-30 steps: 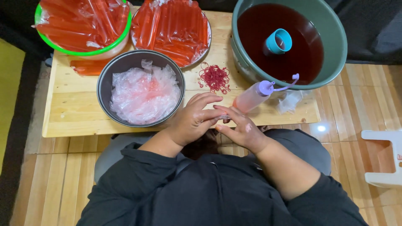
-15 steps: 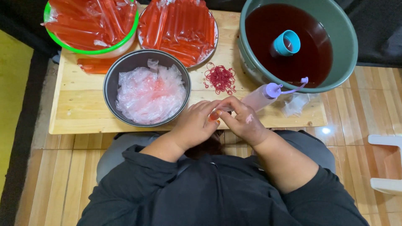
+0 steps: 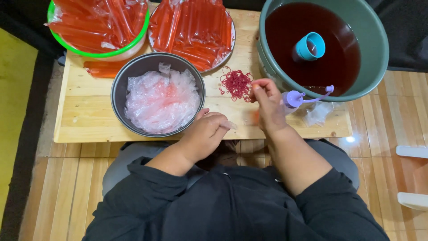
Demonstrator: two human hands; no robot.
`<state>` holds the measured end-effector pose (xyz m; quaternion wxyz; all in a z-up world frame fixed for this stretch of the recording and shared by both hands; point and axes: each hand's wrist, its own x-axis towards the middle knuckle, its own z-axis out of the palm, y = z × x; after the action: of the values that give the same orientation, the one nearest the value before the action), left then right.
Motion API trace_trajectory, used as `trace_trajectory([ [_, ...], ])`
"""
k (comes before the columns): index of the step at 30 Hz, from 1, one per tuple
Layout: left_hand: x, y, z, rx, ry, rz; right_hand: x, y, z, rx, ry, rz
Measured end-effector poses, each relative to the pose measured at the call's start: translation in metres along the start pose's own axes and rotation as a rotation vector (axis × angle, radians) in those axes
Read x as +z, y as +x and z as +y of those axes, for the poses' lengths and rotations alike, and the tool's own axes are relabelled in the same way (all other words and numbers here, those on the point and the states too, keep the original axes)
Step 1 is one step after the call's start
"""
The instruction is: Filling small plastic bags with red syrup and sealing them with rubber bands.
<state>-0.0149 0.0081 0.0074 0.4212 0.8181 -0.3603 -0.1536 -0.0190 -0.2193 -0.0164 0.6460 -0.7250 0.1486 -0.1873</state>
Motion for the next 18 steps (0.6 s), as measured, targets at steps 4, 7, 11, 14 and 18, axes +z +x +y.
trace_trajectory([
  [4, 0.0, -0.004, 0.001, -0.022, 0.086, -0.03, 0.011, 0.014, 0.081, 0.063, -0.324, -0.074],
  [7, 0.002, -0.009, 0.0, 0.029, 0.324, -0.033, 0.022, 0.031, 0.132, -0.155, -0.644, -0.173],
  [11, 0.004, -0.018, -0.003, 0.111, 0.598, 0.143, 0.049, 0.041, 0.107, -0.219, -0.964, -0.203],
  [14, 0.001, -0.024, -0.004, 0.184, 0.658, 0.287, 0.063, 0.06, 0.116, -0.34, -1.133, -0.18],
  [18, -0.009, -0.03, -0.009, 0.312, 0.686, 0.428, 0.085, 0.077, 0.113, -0.323, -1.398, -0.313],
])
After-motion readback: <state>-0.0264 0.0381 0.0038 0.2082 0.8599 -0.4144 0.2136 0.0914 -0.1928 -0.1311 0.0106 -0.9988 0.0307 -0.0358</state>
